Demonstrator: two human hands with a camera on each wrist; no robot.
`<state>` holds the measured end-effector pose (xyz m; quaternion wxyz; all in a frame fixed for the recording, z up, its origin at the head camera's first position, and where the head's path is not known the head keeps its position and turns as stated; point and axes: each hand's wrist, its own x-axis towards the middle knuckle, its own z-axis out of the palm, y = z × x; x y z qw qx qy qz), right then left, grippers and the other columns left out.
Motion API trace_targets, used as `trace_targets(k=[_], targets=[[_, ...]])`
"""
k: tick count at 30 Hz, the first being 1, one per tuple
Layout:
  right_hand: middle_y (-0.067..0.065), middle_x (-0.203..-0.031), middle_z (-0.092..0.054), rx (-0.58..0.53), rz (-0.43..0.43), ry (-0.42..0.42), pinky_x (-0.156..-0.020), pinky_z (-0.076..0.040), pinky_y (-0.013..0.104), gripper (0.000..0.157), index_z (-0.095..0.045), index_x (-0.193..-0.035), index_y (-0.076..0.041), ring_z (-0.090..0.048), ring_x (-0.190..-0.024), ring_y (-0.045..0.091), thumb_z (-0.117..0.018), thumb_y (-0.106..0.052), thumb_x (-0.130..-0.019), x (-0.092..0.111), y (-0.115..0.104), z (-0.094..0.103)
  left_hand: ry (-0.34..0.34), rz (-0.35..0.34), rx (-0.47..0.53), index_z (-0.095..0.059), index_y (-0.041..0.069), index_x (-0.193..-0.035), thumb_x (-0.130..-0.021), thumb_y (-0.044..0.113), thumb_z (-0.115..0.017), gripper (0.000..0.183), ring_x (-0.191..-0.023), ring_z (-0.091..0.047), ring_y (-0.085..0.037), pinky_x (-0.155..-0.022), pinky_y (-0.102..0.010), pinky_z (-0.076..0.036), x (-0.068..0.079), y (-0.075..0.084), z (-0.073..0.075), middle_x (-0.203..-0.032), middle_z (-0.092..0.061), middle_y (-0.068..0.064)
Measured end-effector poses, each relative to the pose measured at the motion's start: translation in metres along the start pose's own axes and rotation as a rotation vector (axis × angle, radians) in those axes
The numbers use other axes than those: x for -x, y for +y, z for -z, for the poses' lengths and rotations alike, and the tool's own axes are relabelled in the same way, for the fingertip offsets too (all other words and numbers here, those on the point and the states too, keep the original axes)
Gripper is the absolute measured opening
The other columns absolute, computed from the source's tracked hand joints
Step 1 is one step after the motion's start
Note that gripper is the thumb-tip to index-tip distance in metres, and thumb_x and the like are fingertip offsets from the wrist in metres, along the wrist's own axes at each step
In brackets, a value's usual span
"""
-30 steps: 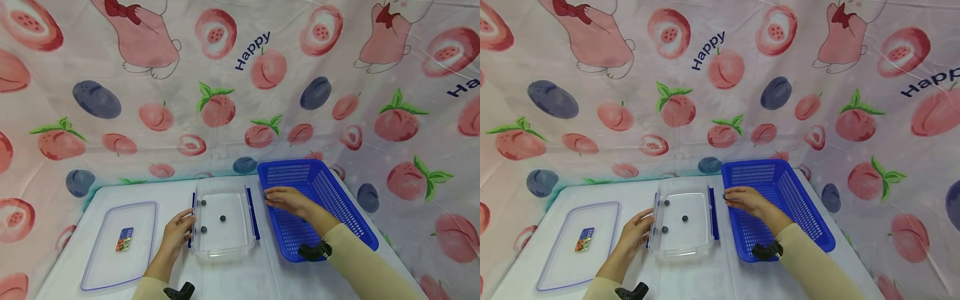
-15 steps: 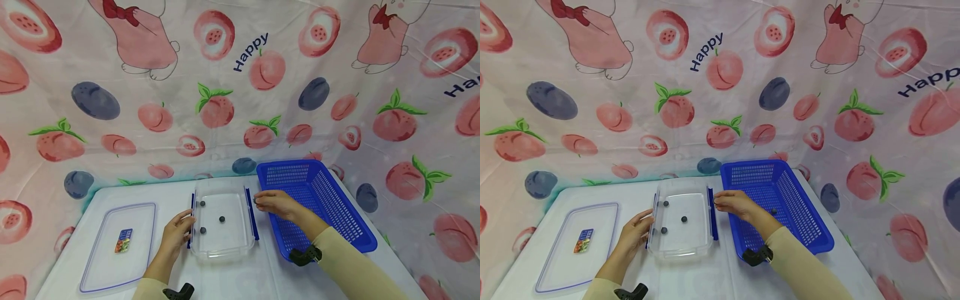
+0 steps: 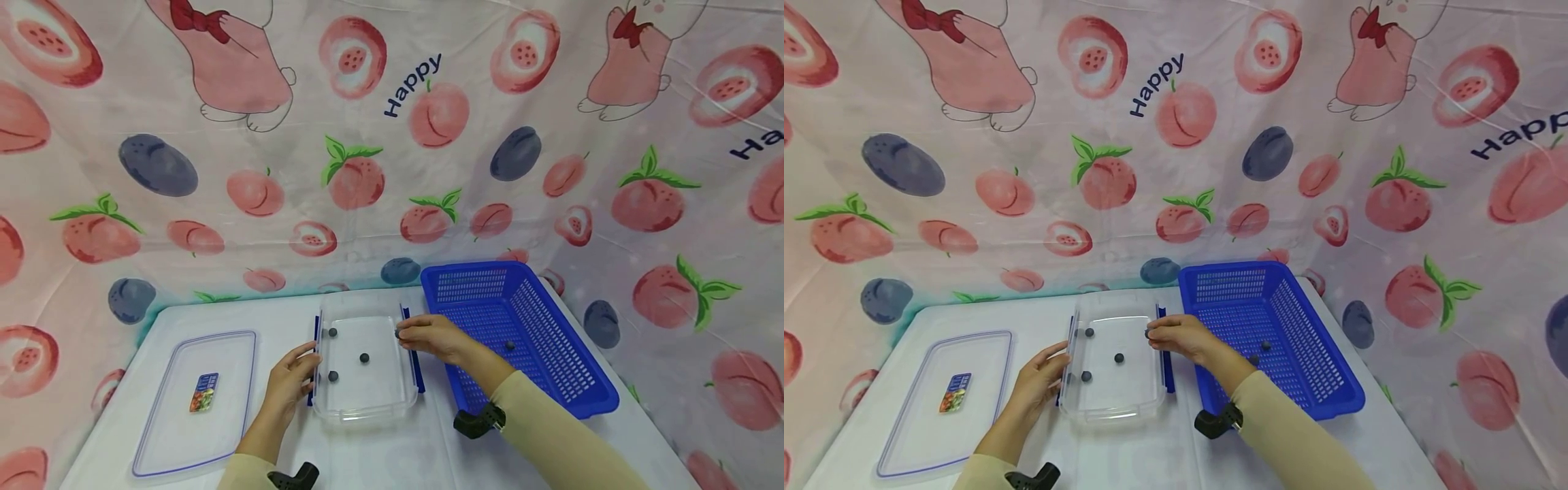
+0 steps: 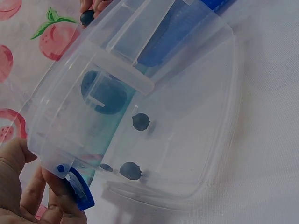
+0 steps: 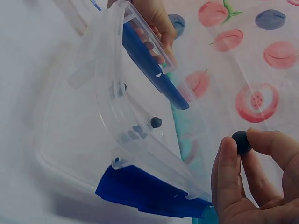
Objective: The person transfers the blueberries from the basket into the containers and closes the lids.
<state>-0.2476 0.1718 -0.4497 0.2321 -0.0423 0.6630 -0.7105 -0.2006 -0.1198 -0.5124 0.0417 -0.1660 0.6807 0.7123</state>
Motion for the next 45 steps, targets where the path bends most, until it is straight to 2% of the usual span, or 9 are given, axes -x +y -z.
trace_targets(k=[11,20,28,39,45], targets=[[0.006,-0.099,-0.067,0.008,-0.008,-0.018,-0.088,-0.055,0.026,0.038,-0.052,-0.129,0.016,-0.068,-0.085,0.009,-0.059,0.001,-0.095,-0.016,0.004,-0.016,-0.015,0.013,0.001,-0.054,0.010,-0.140,-0.092,0.018,-0.068,0.051,-0.087,-0.055,-0.010,-0.063,-0.020,-0.051,-0.005,0.002,0.001,-0.095,-0.065,0.014],[0.004,-0.096,-0.066,-0.005,-0.028,-0.050,-0.087,-0.056,0.027,0.039,-0.051,-0.130,0.017,-0.067,-0.083,0.008,-0.057,0.003,-0.095,-0.025,0.006,-0.036,-0.011,0.016,-0.003,-0.054,0.011,-0.140,-0.092,0.018,-0.068,0.051,-0.086,-0.055,-0.010,-0.063,-0.019,-0.051,-0.005,0.004,0.003,-0.095,-0.065,0.014],[0.007,-0.101,-0.067,0.074,-0.056,0.013,-0.089,-0.056,0.032,0.035,-0.059,-0.124,0.010,-0.064,-0.088,0.016,-0.063,-0.005,-0.093,-0.034,0.010,-0.052,-0.011,0.012,-0.012,-0.055,0.011,-0.139,-0.092,0.020,-0.069,0.051,-0.085,-0.055,-0.010,-0.065,-0.021,-0.051,-0.007,0.004,0.002,-0.097,-0.066,0.012],[0.003,-0.091,-0.063,0.007,-0.068,0.057,-0.084,-0.056,0.029,0.033,-0.058,-0.122,0.013,-0.062,-0.084,0.016,-0.062,-0.003,-0.093,-0.042,0.019,-0.065,0.000,0.002,-0.024,-0.057,0.011,-0.137,-0.091,0.019,-0.069,0.049,-0.087,-0.056,-0.011,-0.065,-0.021,-0.051,-0.006,0.001,0.002,-0.098,-0.066,0.011],[0.004,-0.091,-0.066,0.024,-0.080,0.089,-0.081,-0.057,0.029,0.030,-0.062,-0.119,0.009,-0.063,-0.084,0.017,-0.065,-0.005,-0.092,-0.045,0.026,-0.069,-0.007,0.009,-0.016,-0.054,0.010,-0.140,-0.091,0.019,-0.069,0.051,-0.086,-0.056,-0.011,-0.064,-0.021,-0.051,-0.006,0.001,0.002,-0.095,-0.065,0.013]])
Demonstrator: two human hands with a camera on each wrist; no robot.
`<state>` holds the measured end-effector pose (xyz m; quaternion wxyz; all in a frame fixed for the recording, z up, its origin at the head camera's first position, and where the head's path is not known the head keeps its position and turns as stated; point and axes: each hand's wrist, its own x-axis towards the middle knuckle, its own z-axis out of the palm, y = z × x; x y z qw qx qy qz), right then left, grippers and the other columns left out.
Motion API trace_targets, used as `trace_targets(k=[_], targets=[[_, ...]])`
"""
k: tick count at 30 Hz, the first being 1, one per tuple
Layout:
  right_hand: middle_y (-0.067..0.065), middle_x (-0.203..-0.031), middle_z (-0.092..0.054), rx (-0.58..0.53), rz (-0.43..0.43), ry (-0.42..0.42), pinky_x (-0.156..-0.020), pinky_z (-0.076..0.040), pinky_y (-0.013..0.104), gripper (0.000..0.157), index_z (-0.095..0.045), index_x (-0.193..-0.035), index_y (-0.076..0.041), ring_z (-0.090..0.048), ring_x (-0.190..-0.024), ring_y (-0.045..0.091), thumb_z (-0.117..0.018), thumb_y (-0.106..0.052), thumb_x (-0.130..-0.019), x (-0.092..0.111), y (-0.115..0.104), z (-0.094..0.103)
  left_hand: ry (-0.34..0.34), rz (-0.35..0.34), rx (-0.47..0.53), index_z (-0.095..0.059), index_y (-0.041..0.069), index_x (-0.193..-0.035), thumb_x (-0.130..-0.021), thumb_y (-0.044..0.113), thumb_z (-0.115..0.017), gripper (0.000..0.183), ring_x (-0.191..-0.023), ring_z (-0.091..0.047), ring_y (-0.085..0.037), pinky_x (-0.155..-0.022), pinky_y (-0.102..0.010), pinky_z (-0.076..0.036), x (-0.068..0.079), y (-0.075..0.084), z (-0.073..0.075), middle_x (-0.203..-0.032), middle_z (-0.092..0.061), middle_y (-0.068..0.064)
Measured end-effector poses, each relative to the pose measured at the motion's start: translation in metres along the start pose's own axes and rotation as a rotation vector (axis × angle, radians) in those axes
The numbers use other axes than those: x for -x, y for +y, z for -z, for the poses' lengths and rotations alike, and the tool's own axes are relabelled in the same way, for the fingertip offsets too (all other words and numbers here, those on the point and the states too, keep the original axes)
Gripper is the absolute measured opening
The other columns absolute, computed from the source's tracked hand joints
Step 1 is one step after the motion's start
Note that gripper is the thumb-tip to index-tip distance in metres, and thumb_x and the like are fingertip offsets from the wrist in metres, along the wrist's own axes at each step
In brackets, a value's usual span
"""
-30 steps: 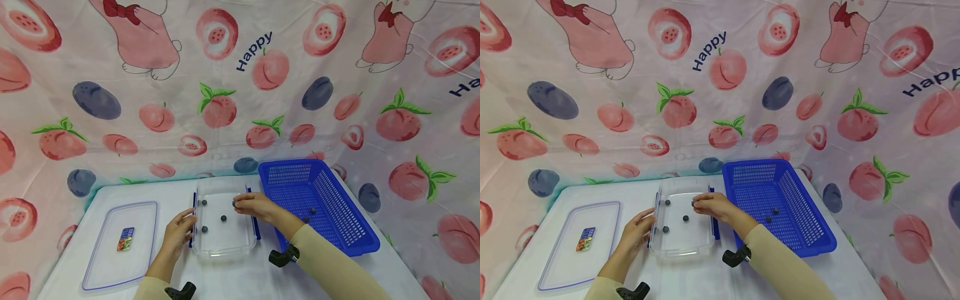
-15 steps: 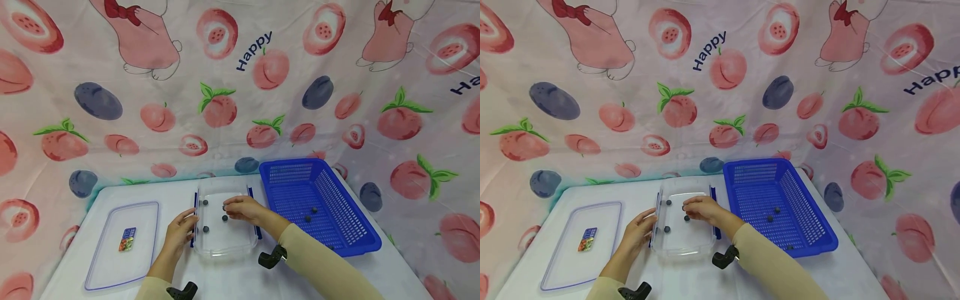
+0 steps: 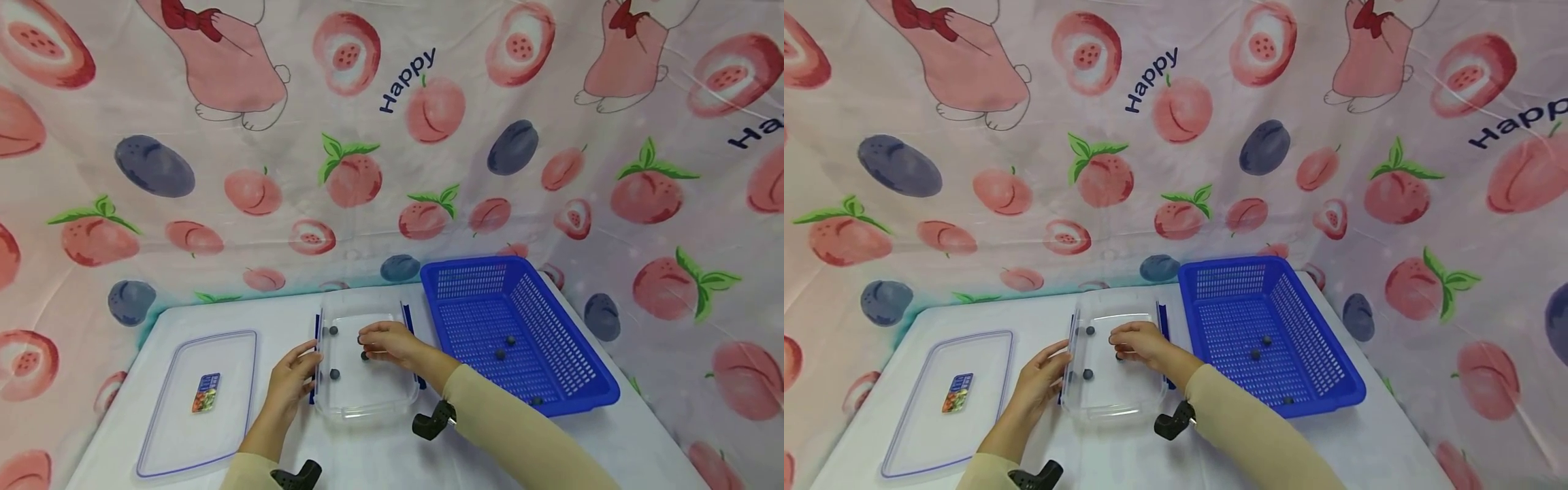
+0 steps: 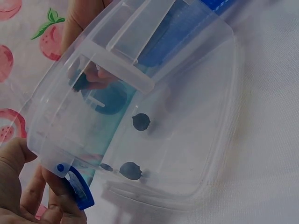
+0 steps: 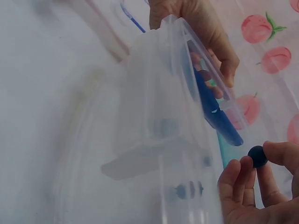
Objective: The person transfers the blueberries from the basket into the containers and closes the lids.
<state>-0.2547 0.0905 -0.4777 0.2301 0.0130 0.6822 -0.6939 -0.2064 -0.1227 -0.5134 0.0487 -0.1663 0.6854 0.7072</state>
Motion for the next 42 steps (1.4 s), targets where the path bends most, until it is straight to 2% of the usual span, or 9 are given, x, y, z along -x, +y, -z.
trace_targets(k=[6,11,21,34,39,42], targets=[[0.005,-0.094,-0.069,0.072,-0.046,0.034,-0.079,-0.057,0.030,0.033,-0.064,-0.118,0.007,-0.062,-0.082,0.015,-0.069,-0.005,-0.088,-0.002,0.009,-0.007,0.000,-0.001,-0.002,-0.054,0.010,-0.139,-0.091,0.019,-0.069,0.051,-0.084,-0.055,-0.009,-0.064,-0.020,-0.051,0.000,-0.001,0.000,-0.095,-0.065,0.012],[0.004,-0.087,-0.067,0.132,-0.090,0.122,-0.070,-0.057,0.026,0.022,-0.069,-0.105,0.003,-0.061,-0.075,0.013,-0.072,-0.004,-0.084,-0.001,0.019,-0.016,0.003,-0.003,-0.011,-0.056,0.010,-0.138,-0.091,0.020,-0.069,0.050,-0.084,-0.056,-0.009,-0.065,-0.020,-0.051,0.001,0.000,-0.001,-0.097,-0.066,0.012],[0.006,-0.084,-0.067,0.094,-0.113,0.204,-0.071,-0.058,0.028,0.018,-0.068,-0.100,0.004,-0.062,-0.072,0.013,-0.070,0.000,-0.083,-0.001,0.023,-0.022,-0.005,-0.003,0.005,-0.054,0.010,-0.140,-0.090,0.022,-0.070,0.053,-0.084,-0.055,-0.008,-0.064,-0.020,-0.051,0.001,0.001,0.000,-0.095,-0.066,0.014],[0.007,-0.082,-0.068,0.103,-0.123,0.220,-0.069,-0.058,0.026,0.017,-0.068,-0.098,0.006,-0.062,-0.070,0.012,-0.071,0.001,-0.082,-0.002,0.025,-0.024,0.002,-0.009,0.012,-0.057,0.009,-0.137,-0.090,0.020,-0.071,0.050,-0.083,-0.057,-0.008,-0.062,-0.018,-0.051,0.001,0.001,0.000,-0.094,-0.066,0.012],[0.012,-0.092,-0.070,0.081,-0.122,0.219,-0.069,-0.058,0.024,0.019,-0.068,-0.101,0.005,-0.062,-0.070,0.011,-0.072,-0.005,-0.085,-0.004,0.027,-0.024,0.006,-0.005,0.012,-0.056,0.009,-0.137,-0.091,0.018,-0.069,0.049,-0.082,-0.056,-0.007,-0.061,-0.018,-0.050,0.002,0.002,-0.001,-0.093,-0.066,0.013],[0.013,-0.095,-0.067,0.030,-0.112,0.176,-0.070,-0.058,0.022,0.021,-0.066,-0.104,0.004,-0.061,-0.071,0.010,-0.069,-0.009,-0.088,-0.003,0.025,-0.022,0.004,-0.003,0.013,-0.056,0.009,-0.138,-0.091,0.019,-0.069,0.050,-0.082,-0.056,-0.007,-0.061,-0.018,-0.050,0.002,0.002,-0.001,-0.093,-0.065,0.014]])
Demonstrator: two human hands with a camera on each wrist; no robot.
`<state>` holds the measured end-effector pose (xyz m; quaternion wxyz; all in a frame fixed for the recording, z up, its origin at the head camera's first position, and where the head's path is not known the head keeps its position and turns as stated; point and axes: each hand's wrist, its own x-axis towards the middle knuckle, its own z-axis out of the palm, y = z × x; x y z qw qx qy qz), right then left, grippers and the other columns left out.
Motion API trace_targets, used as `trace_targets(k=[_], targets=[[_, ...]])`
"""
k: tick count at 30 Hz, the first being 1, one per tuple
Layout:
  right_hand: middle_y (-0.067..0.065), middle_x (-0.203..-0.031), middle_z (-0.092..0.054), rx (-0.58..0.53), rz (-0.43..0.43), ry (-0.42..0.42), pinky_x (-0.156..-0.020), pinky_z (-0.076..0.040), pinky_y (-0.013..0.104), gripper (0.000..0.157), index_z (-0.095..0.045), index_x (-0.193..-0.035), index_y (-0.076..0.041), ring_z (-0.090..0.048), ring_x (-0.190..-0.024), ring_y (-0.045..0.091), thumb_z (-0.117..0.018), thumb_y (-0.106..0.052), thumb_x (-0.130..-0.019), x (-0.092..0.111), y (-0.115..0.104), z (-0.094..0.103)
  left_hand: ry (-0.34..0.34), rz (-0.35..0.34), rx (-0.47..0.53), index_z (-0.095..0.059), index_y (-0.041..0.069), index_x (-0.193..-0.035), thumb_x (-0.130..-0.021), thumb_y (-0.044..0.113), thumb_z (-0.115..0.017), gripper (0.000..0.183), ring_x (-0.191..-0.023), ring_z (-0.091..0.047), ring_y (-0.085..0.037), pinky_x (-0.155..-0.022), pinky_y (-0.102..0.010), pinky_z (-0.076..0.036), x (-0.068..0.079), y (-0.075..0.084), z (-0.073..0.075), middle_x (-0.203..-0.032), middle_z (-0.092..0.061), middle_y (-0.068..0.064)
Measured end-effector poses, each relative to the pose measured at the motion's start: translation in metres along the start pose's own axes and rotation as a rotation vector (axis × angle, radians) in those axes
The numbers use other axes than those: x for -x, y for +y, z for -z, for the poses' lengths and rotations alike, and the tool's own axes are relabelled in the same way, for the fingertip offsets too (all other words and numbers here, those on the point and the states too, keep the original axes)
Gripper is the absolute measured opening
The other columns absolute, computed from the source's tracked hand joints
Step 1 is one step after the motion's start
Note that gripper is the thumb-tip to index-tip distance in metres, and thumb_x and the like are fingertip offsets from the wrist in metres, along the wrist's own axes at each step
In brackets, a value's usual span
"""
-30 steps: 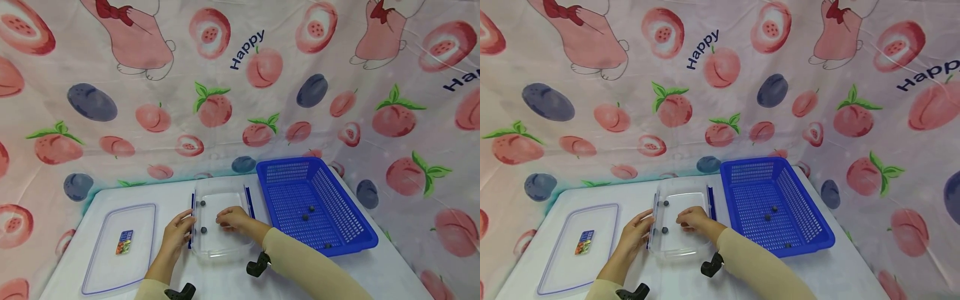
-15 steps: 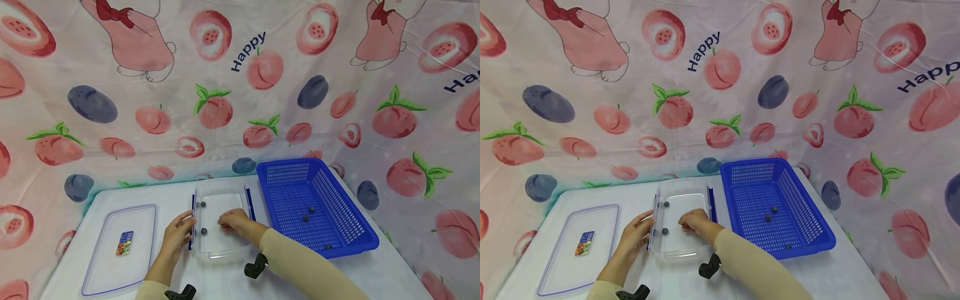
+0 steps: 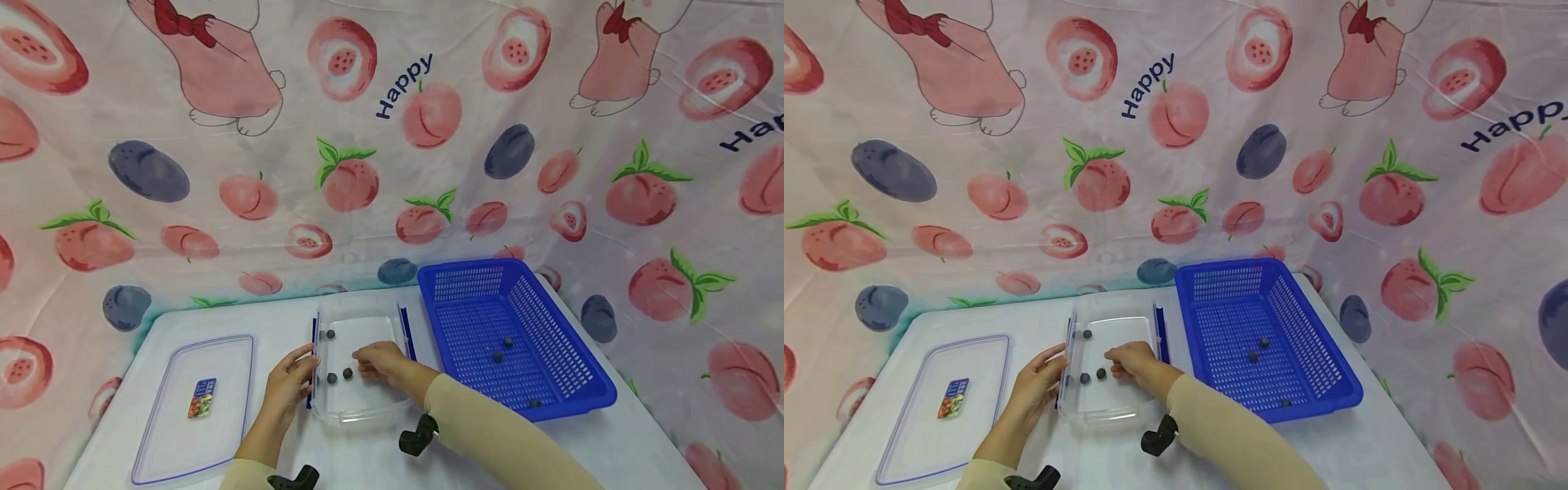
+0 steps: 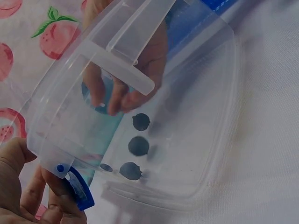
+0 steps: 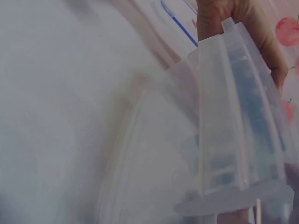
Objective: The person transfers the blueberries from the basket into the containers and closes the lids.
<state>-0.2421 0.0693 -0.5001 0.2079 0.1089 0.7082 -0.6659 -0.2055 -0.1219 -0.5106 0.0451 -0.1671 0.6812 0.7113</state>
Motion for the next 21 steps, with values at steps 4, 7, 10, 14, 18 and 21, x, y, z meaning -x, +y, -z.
trace_targets(k=[4,7,10,14,18,21], targets=[[0.009,-0.095,-0.061,-0.069,0.014,-0.190,-0.077,-0.057,0.023,0.027,-0.061,-0.114,0.006,-0.061,-0.080,0.014,-0.062,-0.010,-0.093,0.008,-0.012,0.015,-0.006,0.001,-0.002,-0.055,0.009,-0.139,-0.091,0.019,-0.069,0.051,-0.082,-0.055,-0.007,-0.062,-0.018,-0.050,0.000,-0.001,0.001,-0.093,-0.065,0.014],[0.012,-0.105,-0.060,-0.064,0.042,-0.310,-0.088,-0.055,0.029,0.034,-0.055,-0.125,0.008,-0.062,-0.091,0.018,-0.057,-0.011,-0.097,0.019,-0.033,0.040,-0.011,-0.002,-0.013,-0.055,0.010,-0.139,-0.092,0.018,-0.068,0.049,-0.083,-0.055,-0.008,-0.063,-0.019,-0.051,-0.001,-0.001,0.000,-0.093,-0.065,0.014],[0.013,-0.114,-0.058,-0.043,0.096,-0.328,-0.093,-0.053,0.031,0.039,-0.050,-0.133,0.008,-0.061,-0.100,0.020,-0.053,-0.013,-0.100,0.029,-0.057,0.077,-0.012,-0.003,-0.019,-0.055,0.011,-0.139,-0.093,0.018,-0.067,0.048,-0.083,-0.055,-0.008,-0.064,-0.019,-0.051,-0.001,0.000,-0.001,-0.094,-0.065,0.014],[0.013,-0.121,-0.053,-0.021,0.154,-0.282,-0.098,-0.050,0.032,0.043,-0.044,-0.138,0.009,-0.058,-0.104,0.020,-0.048,-0.014,-0.102,0.037,-0.078,0.131,-0.011,0.001,-0.015,-0.055,0.010,-0.139,-0.092,0.019,-0.068,0.050,-0.083,-0.055,-0.008,-0.063,-0.018,-0.050,0.000,0.000,0.000,-0.094,-0.065,0.015],[0.016,-0.129,-0.050,0.097,0.163,-0.223,-0.104,-0.047,0.038,0.041,-0.046,-0.136,0.007,-0.060,-0.105,0.019,-0.049,-0.016,-0.103,0.043,-0.082,0.176,-0.006,0.004,-0.016,-0.055,0.010,-0.139,-0.091,0.021,-0.069,0.052,-0.084,-0.056,-0.009,-0.063,-0.018,-0.051,0.000,-0.001,0.000,-0.094,-0.065,0.015],[0.017,-0.129,-0.052,0.227,0.153,-0.158,-0.103,-0.048,0.041,0.039,-0.049,-0.132,0.008,-0.064,-0.103,0.018,-0.053,-0.016,-0.101,0.045,-0.076,0.201,-0.008,0.002,-0.016,-0.055,0.010,-0.139,-0.091,0.022,-0.070,0.052,-0.084,-0.056,-0.009,-0.063,-0.018,-0.050,-0.001,-0.002,0.000,-0.093,-0.065,0.014]])
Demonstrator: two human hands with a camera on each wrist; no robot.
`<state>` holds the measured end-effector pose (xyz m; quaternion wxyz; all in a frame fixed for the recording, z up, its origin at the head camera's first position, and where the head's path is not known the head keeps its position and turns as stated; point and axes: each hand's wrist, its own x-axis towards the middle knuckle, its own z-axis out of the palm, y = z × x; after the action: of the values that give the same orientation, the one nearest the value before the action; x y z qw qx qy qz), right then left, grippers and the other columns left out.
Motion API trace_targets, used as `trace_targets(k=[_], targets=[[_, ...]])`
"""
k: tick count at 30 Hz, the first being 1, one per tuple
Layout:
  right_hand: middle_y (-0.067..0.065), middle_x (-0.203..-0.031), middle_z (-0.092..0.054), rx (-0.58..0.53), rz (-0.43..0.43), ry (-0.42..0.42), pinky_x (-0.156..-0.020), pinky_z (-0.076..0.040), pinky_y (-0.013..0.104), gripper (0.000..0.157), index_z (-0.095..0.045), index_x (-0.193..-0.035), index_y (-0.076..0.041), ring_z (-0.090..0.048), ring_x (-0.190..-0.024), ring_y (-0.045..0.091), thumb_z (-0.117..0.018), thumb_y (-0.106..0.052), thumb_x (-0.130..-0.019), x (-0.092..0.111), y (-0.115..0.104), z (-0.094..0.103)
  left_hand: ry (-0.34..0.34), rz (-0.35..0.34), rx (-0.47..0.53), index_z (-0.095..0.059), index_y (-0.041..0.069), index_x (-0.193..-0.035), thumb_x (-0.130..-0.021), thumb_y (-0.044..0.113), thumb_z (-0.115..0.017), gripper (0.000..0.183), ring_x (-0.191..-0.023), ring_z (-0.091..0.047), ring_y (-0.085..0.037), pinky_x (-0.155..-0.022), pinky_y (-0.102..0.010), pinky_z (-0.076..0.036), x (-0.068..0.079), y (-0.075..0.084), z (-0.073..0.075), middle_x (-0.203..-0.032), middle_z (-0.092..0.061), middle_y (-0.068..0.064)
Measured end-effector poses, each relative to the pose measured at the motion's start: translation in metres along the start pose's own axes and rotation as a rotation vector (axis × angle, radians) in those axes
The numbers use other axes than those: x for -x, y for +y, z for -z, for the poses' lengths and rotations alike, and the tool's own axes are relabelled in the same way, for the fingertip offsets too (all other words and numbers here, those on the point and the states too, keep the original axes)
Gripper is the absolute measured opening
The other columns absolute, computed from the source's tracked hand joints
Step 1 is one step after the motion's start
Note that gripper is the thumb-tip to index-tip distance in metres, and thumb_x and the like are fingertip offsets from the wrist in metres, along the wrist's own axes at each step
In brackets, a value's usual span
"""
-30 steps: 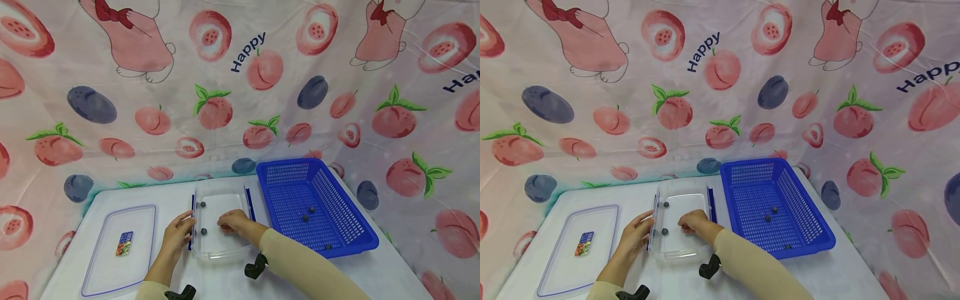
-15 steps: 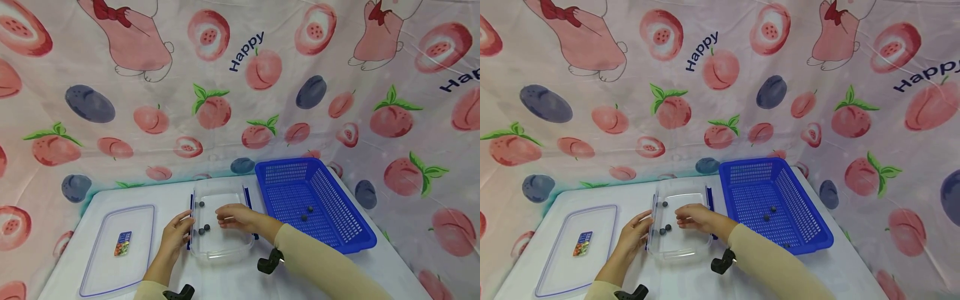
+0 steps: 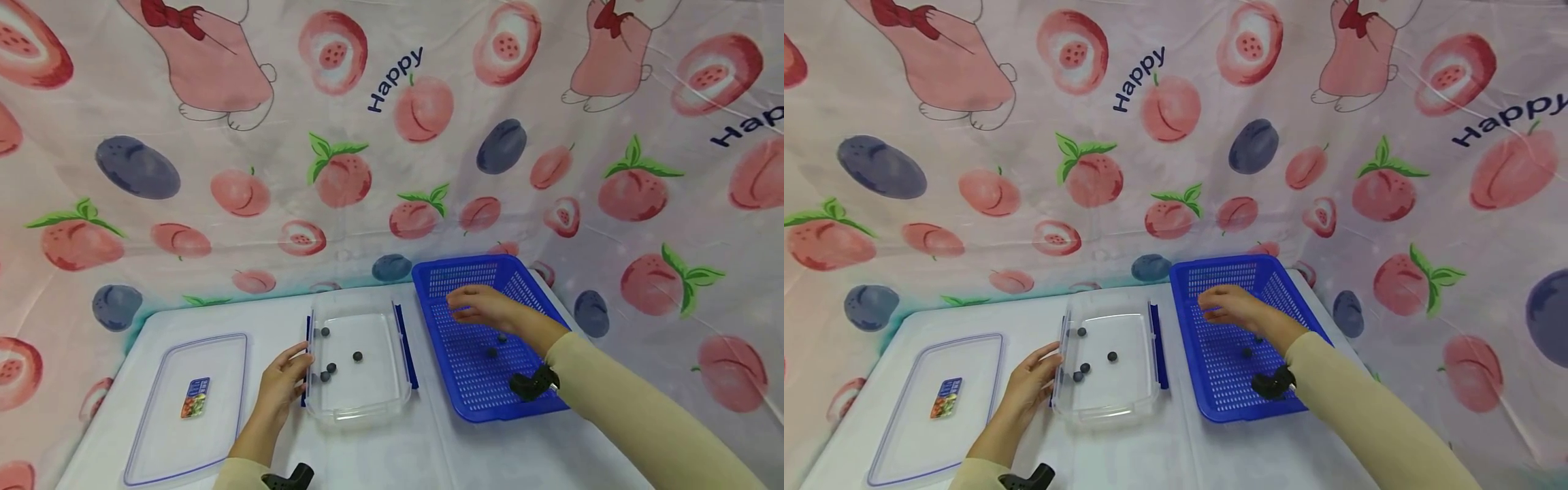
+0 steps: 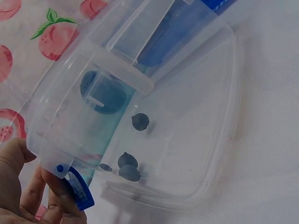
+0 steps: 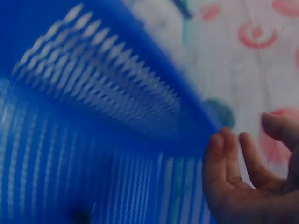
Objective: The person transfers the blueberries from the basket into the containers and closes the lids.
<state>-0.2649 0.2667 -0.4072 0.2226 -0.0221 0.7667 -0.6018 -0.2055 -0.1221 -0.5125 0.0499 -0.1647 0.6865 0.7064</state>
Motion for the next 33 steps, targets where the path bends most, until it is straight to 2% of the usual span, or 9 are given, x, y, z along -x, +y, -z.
trace_targets(k=[6,10,14,18,21,24,26,28,33], targets=[[0.028,-0.129,-0.054,0.199,-0.062,0.137,-0.098,-0.051,0.042,0.039,-0.052,-0.128,0.012,-0.065,-0.110,0.032,-0.060,-0.011,-0.097,0.002,0.023,0.026,-0.005,0.000,0.001,-0.053,0.009,-0.140,-0.092,0.020,-0.069,0.052,-0.084,-0.055,-0.009,-0.063,-0.019,-0.050,0.001,0.002,0.002,-0.094,-0.065,0.014],[0.032,-0.125,-0.056,0.315,-0.068,0.209,-0.093,-0.053,0.044,0.036,-0.055,-0.122,0.015,-0.062,-0.113,0.042,-0.061,-0.008,-0.095,0.000,0.036,0.037,-0.007,0.001,0.002,-0.052,0.009,-0.141,-0.093,0.020,-0.068,0.052,-0.084,-0.055,-0.008,-0.064,-0.019,-0.051,0.001,0.002,0.003,-0.094,-0.064,0.014],[0.028,-0.111,-0.062,0.479,-0.054,0.296,-0.082,-0.058,0.041,0.030,-0.060,-0.113,0.014,-0.068,-0.094,0.036,-0.063,-0.007,-0.092,-0.003,0.048,0.048,0.007,0.010,0.007,-0.054,0.009,-0.140,-0.092,0.019,-0.068,0.051,-0.083,-0.055,-0.008,-0.064,-0.019,-0.051,0.001,0.002,0.002,-0.092,-0.064,0.015],[0.024,-0.100,-0.065,0.599,-0.071,0.363,-0.072,-0.057,0.039,0.025,-0.064,-0.104,0.012,-0.066,-0.081,0.027,-0.066,-0.008,-0.088,-0.003,0.056,0.055,0.014,0.014,0.006,-0.055,0.009,-0.139,-0.091,0.020,-0.069,0.051,-0.083,-0.055,-0.008,-0.065,-0.020,-0.051,0.001,0.003,0.001,-0.093,-0.065,0.014],[0.020,-0.093,-0.065,0.605,-0.105,0.379,-0.069,-0.055,0.038,0.021,-0.064,-0.098,0.010,-0.063,-0.077,0.025,-0.066,-0.008,-0.087,-0.003,0.061,0.060,0.015,0.010,0.001,-0.055,0.008,-0.138,-0.091,0.021,-0.069,0.051,-0.083,-0.055,-0.009,-0.065,-0.020,-0.051,0.001,0.003,0.001,-0.093,-0.065,0.014],[0.011,-0.079,-0.062,0.609,-0.141,0.370,-0.064,-0.052,0.033,0.012,-0.064,-0.085,0.004,-0.058,-0.070,0.020,-0.065,-0.008,-0.088,-0.005,0.070,0.066,0.017,0.010,0.003,-0.056,0.009,-0.138,-0.090,0.022,-0.070,0.051,-0.083,-0.055,-0.009,-0.065,-0.020,-0.051,0.000,0.002,0.000,-0.093,-0.065,0.013],[0.006,-0.072,-0.058,0.621,-0.148,0.357,-0.061,-0.049,0.031,0.012,-0.063,-0.079,0.001,-0.054,-0.066,0.017,-0.064,-0.007,-0.088,-0.007,0.076,0.069,0.018,0.010,0.004,-0.057,0.010,-0.137,-0.090,0.022,-0.070,0.050,-0.083,-0.055,-0.009,-0.065,-0.020,-0.051,0.000,0.002,0.000,-0.093,-0.065,0.013],[0.004,-0.071,-0.057,0.635,-0.155,0.353,-0.060,-0.048,0.030,0.013,-0.063,-0.078,0.000,-0.054,-0.065,0.016,-0.064,-0.007,-0.088,-0.008,0.081,0.069,0.018,0.015,0.011,-0.057,0.010,-0.137,-0.090,0.022,-0.071,0.050,-0.082,-0.056,-0.008,-0.064,-0.020,-0.051,-0.001,0.002,-0.001,-0.092,-0.065,0.014],[0.012,-0.081,-0.065,0.617,-0.183,0.356,-0.065,-0.054,0.034,0.010,-0.067,-0.086,0.005,-0.061,-0.072,0.022,-0.067,-0.005,-0.084,-0.006,0.085,0.066,0.011,0.014,0.020,-0.055,0.009,-0.139,-0.091,0.020,-0.070,0.051,-0.081,-0.055,-0.007,-0.063,-0.019,-0.050,0.000,0.004,-0.001,-0.092,-0.064,0.014]])
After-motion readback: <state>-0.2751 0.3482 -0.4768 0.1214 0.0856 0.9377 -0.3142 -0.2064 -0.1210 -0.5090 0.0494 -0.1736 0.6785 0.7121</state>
